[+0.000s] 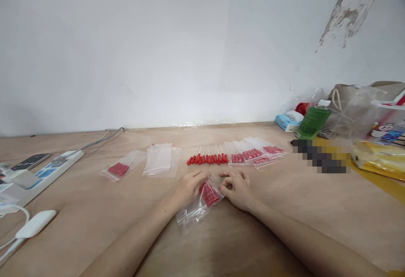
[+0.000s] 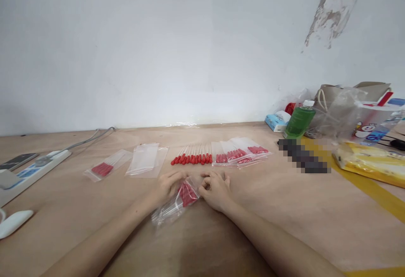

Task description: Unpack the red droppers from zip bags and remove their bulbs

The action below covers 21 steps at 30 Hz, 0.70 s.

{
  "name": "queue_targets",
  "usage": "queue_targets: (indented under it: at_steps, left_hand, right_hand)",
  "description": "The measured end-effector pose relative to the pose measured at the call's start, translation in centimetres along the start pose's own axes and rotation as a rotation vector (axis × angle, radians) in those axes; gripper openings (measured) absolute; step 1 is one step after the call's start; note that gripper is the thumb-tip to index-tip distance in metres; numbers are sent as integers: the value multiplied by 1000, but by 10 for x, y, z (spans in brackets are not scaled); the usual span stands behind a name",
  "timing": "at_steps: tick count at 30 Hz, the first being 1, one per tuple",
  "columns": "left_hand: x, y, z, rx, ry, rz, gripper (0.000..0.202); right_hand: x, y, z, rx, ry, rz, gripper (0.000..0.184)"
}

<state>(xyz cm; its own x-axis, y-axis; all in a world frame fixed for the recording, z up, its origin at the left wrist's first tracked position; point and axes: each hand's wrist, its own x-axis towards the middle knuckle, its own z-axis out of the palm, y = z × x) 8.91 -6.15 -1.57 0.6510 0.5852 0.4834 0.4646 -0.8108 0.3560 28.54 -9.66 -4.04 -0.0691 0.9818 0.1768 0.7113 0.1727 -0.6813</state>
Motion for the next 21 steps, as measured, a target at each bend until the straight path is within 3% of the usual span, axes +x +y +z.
queue_targets:
  at_steps: [4,8,11,14,17,21]
  left_hand:
    - [0,-5,1,9,53,55,24]
    - [0,3,3,15,-42,40,24]
    - [-9,15,-7,-36,-134,-65,25]
    - [-28,22,-16,-78,-214,-124,51]
    - [-45,20,-17,-94,-216,-144,62]
    - [-43,9,-10,-136,-216,-119,59]
  right_hand:
    - [1,5,4,32,113,-98,15]
    - [0,5,3,-33,-10,-273,11]
    - [-1,4,0,-58,-85,-279,19]
    - [-1,2,-2,-82,-101,-278,23]
    - [0,-2,-4,-54,-136,-271,20]
    - [4,-6,-6,44,-203,-242,21]
